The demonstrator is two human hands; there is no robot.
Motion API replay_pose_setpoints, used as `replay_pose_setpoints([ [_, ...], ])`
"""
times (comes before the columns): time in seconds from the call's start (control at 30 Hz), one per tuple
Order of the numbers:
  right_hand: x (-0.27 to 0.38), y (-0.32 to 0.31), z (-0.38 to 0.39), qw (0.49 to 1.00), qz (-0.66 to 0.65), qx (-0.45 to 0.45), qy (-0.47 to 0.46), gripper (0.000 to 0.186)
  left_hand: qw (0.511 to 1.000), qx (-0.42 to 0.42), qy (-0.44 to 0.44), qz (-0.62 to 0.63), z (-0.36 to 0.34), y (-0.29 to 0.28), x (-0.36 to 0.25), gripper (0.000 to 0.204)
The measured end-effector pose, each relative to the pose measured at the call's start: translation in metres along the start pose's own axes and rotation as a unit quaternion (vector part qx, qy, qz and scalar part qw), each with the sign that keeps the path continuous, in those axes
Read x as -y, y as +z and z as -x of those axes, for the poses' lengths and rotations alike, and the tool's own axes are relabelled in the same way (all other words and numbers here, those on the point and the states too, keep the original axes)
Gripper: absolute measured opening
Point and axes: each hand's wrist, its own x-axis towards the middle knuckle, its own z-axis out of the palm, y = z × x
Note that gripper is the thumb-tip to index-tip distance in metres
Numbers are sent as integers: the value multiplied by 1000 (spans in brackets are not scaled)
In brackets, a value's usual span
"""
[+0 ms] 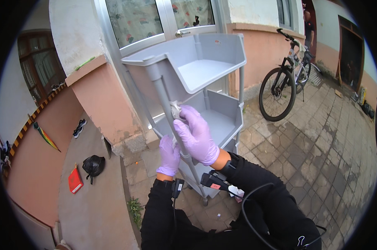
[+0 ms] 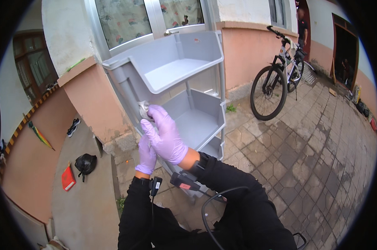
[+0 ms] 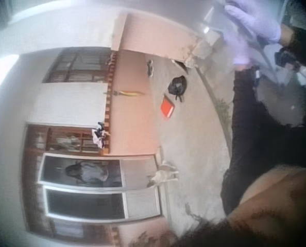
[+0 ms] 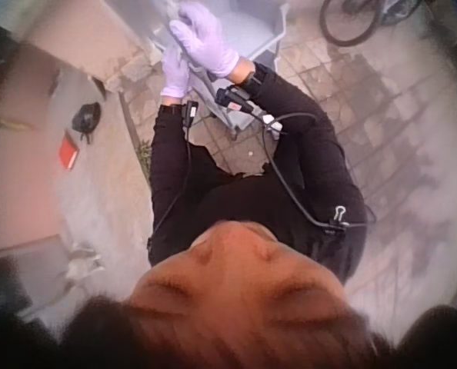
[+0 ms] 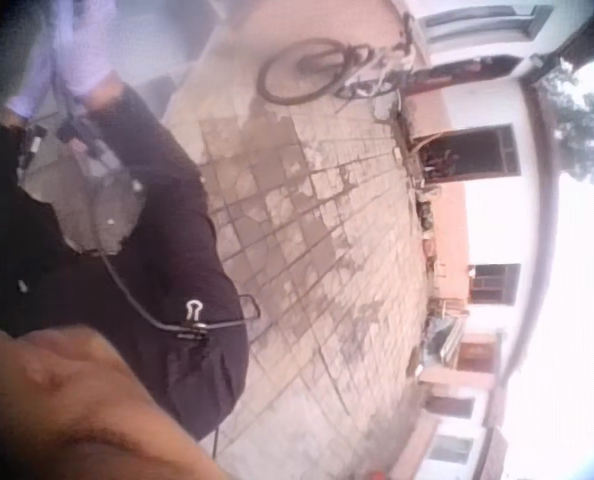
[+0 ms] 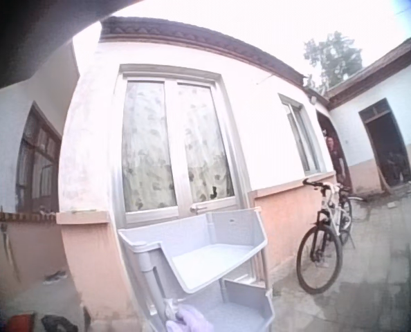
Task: The person sits on a small stool and wipes the shelves and frame of a gray plastic utility cart using a white wipe. The person cleans the top, middle, and bottom shelves and the vertical supports of the cart.
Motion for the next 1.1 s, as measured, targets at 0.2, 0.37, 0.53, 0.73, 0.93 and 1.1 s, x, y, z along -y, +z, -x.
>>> replay_pose_setpoints([
  [0.2, -38, -46, 24, 942, -183, 89, 266, 24, 999, 39, -1, 19, 0, -12, 5, 47],
  [0.37, -37, -44, 69, 979, 146, 136, 51, 13, 998, 40, 32, 33, -2, 2, 12, 49],
  [0.53, -54, -56, 95, 947, 257, 171, -93, 21, 999, 20, 26, 35, 2, 2, 11, 53],
  [0.73, -50, -67, 112, 977, 204, 29, 57, 28, 998, 17, 11, 56, -2, 4, 4, 56],
  [0.93, -70, -30, 135, 980, 167, 6, 108, 26, 998, 0, -5, 62, -1, 10, -3, 60],
  [1.1, -80, -41, 174, 968, 240, -30, 62, 19, 999, 8, 19, 40, -1, 8, -4, 64],
])
